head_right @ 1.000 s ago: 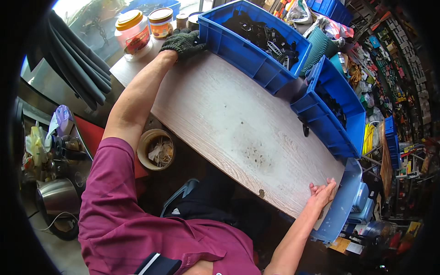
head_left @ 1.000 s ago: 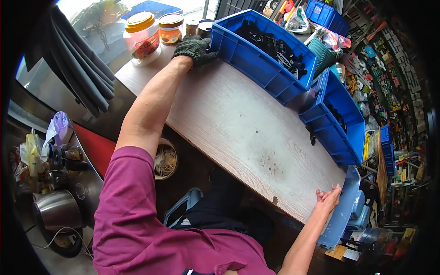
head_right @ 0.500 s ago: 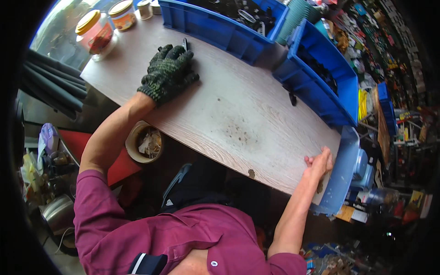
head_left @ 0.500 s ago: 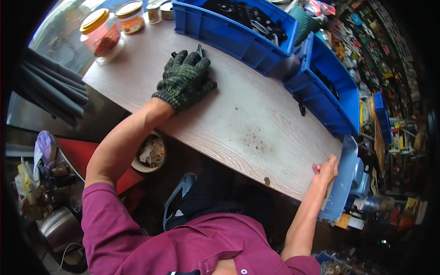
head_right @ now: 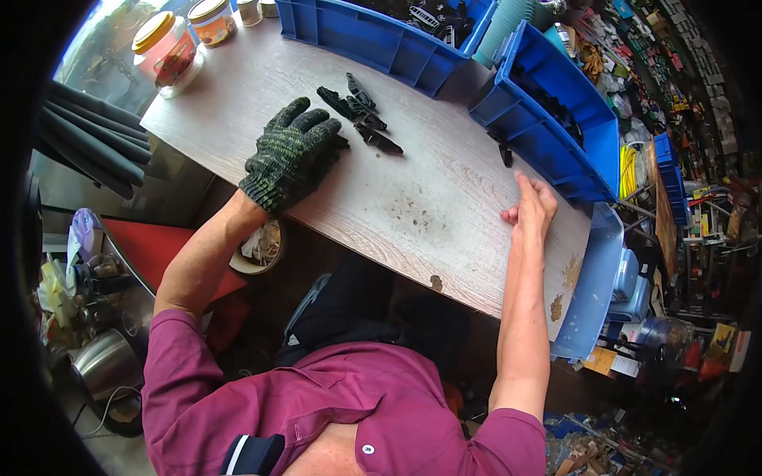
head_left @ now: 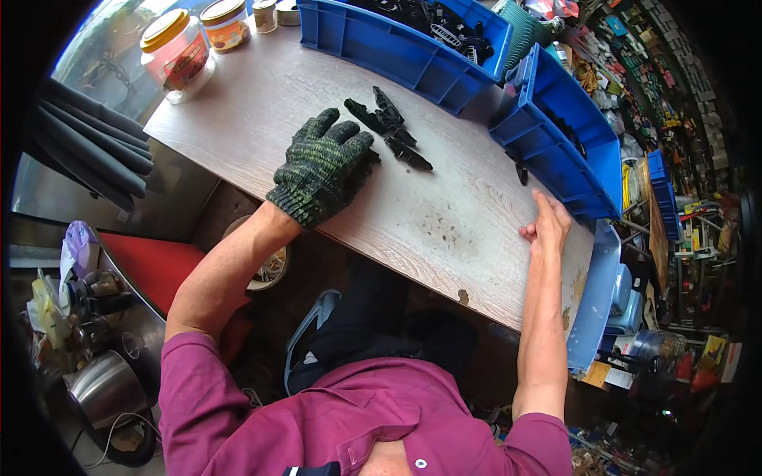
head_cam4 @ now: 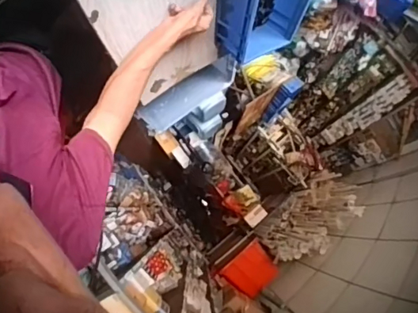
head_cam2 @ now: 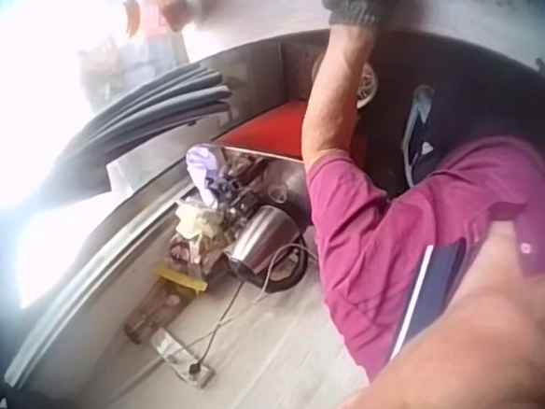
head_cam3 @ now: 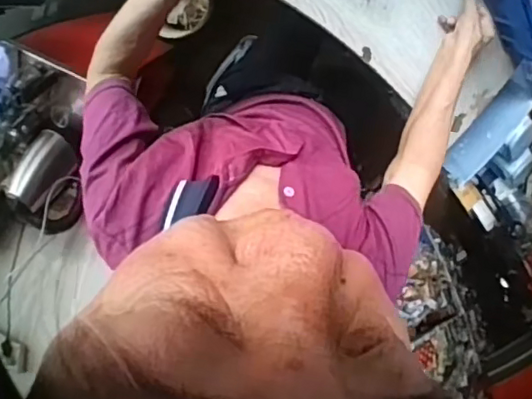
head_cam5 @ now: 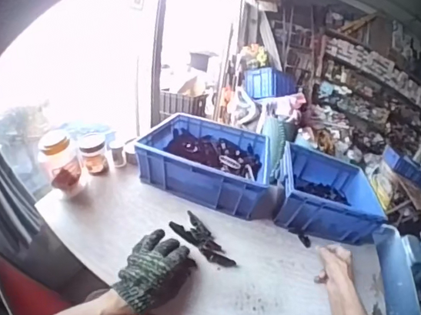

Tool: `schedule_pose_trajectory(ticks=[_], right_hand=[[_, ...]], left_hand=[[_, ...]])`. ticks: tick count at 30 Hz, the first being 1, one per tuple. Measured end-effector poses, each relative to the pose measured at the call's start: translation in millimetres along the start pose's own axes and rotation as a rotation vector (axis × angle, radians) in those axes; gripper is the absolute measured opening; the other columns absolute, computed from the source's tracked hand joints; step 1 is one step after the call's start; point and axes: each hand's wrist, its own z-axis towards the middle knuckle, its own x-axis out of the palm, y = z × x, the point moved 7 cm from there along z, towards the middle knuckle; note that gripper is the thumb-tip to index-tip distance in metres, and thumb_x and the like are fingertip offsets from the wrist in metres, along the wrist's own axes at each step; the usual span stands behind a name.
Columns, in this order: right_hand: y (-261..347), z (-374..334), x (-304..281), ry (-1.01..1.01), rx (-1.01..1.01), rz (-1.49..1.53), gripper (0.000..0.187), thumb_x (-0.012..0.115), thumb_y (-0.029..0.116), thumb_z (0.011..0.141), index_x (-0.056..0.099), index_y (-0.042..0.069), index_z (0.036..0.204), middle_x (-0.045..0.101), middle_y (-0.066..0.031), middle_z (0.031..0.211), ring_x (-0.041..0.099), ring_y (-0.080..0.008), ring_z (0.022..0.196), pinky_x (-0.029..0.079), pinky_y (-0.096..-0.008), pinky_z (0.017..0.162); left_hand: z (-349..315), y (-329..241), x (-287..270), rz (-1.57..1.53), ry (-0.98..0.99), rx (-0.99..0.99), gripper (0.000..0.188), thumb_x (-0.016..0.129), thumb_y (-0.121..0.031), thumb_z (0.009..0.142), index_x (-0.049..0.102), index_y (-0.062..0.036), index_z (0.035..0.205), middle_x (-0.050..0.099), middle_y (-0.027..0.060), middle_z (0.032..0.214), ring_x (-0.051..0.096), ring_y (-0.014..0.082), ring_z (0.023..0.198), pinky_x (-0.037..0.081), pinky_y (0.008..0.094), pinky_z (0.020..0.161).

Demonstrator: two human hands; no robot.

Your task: Sorting and inspecting small black plastic hardware components at a workshop bench.

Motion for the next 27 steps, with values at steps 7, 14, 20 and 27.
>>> schedule_pose_trajectory(ticks=[7, 14, 20, 27], right_hand=[[27, 8, 40, 0.087, -0.155, -0.353, 0.035, 0.08, 0.028, 0.082, 0.069, 0.002, 0.102, 0.057, -0.0034, 0.067, 0.04, -0.0106, 0.039, 0.039, -0.0285, 0.034], [32, 12, 43, 0.039, -0.311, -0.548, 0.034, 0.076, 0.03, 0.083, 0.071, 0.0, 0.1, 0.058, -0.0053, 0.066, 0.043, -0.0122, 0.039, 0.039, -0.0294, 0.033], [20, -2, 28, 0.148, -0.111, -0.24, 0.041, 0.075, 0.032, 0.084, 0.068, -0.001, 0.107, 0.048, -0.0021, 0.054, 0.045, -0.0126, 0.038, 0.045, -0.0305, 0.036], [-7, -67, 52, 0.61, -0.003, 0.096, 0.031, 0.074, 0.031, 0.087, 0.063, 0.003, 0.097, 0.042, 0.0016, 0.046, 0.046, -0.0123, 0.036, 0.054, -0.0355, 0.04]], left_hand=[[-1, -14, 9, 0.013, 0.103, 0.042, 0.025, 0.069, -0.019, 0.089, 0.066, -0.0125, 0.113, 0.067, 0.0116, 0.099, 0.063, 0.0362, 0.097, 0.05, 0.0498, 0.079], [0, -14, 2, 0.008, -0.074, -0.029, 0.019, 0.073, -0.025, 0.082, 0.07, -0.0116, 0.094, 0.066, 0.0119, 0.095, 0.061, 0.0375, 0.096, 0.05, 0.0499, 0.076], [-14, -19, -6, -0.032, -0.087, -0.091, 0.022, 0.072, -0.023, 0.083, 0.07, -0.0094, 0.1, 0.066, 0.011, 0.093, 0.062, 0.0355, 0.092, 0.05, 0.0492, 0.074], [-22, -43, 11, -0.833, -0.26, -0.44, 0.038, 0.072, -0.004, 0.087, 0.064, -0.0031, 0.124, 0.067, 0.0171, 0.114, 0.067, 0.0333, 0.101, 0.055, 0.0402, 0.089]])
